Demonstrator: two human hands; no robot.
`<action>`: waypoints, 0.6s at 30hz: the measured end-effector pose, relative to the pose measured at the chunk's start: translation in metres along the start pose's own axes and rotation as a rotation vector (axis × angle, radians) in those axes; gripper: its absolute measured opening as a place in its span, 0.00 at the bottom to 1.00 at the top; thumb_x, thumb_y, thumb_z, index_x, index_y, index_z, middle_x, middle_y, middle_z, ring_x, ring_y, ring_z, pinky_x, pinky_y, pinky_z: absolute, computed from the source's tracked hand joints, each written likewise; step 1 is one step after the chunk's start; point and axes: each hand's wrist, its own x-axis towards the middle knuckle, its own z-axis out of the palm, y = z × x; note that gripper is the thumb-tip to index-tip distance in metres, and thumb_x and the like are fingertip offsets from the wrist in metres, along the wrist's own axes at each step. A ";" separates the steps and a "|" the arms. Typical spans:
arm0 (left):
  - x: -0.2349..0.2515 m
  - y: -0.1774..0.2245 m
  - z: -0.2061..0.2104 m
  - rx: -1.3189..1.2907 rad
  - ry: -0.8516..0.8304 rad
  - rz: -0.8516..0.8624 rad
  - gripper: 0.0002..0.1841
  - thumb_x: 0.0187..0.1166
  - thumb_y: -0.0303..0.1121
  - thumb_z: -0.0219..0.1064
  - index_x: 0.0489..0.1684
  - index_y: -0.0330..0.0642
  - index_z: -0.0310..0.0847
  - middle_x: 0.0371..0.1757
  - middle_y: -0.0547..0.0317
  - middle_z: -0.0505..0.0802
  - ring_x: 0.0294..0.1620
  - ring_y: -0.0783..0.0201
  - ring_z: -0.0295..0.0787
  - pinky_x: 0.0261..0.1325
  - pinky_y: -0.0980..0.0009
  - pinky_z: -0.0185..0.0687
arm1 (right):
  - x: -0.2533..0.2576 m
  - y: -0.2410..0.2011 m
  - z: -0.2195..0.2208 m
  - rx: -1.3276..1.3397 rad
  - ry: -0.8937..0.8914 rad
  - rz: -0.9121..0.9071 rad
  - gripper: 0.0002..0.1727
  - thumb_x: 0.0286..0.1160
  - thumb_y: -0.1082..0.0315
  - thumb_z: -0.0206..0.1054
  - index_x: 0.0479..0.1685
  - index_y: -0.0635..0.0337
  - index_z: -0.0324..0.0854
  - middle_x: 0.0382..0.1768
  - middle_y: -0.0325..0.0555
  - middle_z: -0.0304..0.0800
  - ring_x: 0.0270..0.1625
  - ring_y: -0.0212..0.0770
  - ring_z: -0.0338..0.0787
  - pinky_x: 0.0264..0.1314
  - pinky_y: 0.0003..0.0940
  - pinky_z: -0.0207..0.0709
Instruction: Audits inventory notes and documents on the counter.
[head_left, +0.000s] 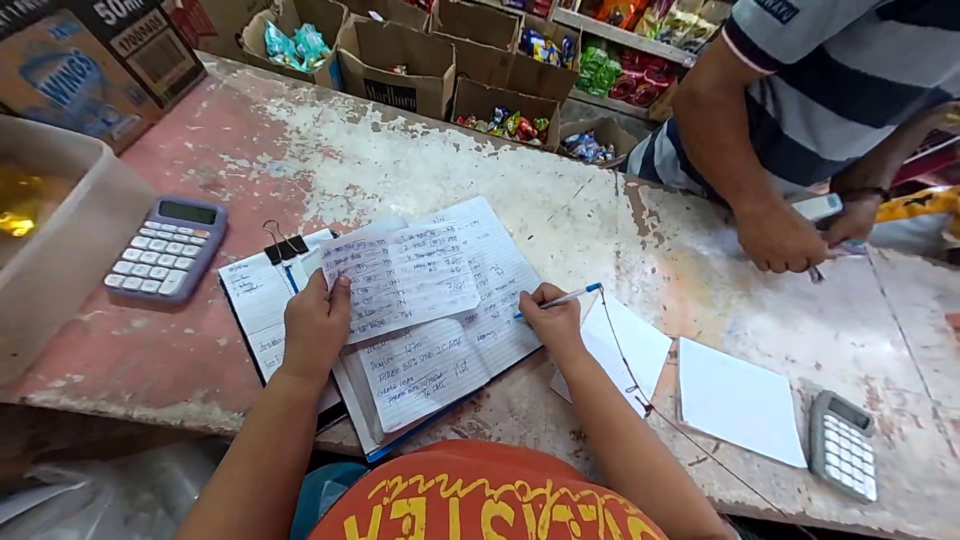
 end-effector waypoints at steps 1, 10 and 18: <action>0.000 0.000 0.000 -0.003 -0.006 -0.008 0.20 0.92 0.42 0.54 0.59 0.30 0.80 0.37 0.38 0.91 0.37 0.47 0.91 0.46 0.44 0.83 | -0.001 0.002 0.001 0.001 -0.001 -0.014 0.19 0.70 0.76 0.69 0.12 0.56 0.71 0.10 0.30 0.70 0.13 0.20 0.67 0.18 0.17 0.62; 0.001 0.000 -0.001 0.012 -0.022 -0.010 0.22 0.92 0.42 0.53 0.60 0.28 0.79 0.38 0.33 0.91 0.40 0.41 0.91 0.49 0.38 0.82 | 0.001 -0.001 -0.004 -0.013 0.024 0.021 0.17 0.70 0.75 0.69 0.14 0.56 0.71 0.11 0.30 0.69 0.14 0.21 0.66 0.18 0.18 0.61; 0.001 -0.001 -0.001 0.003 -0.011 0.000 0.21 0.92 0.43 0.53 0.60 0.29 0.80 0.37 0.36 0.91 0.38 0.45 0.91 0.47 0.42 0.83 | 0.001 0.003 -0.001 -0.037 0.036 -0.018 0.18 0.72 0.76 0.67 0.14 0.55 0.70 0.11 0.31 0.68 0.13 0.21 0.66 0.18 0.18 0.60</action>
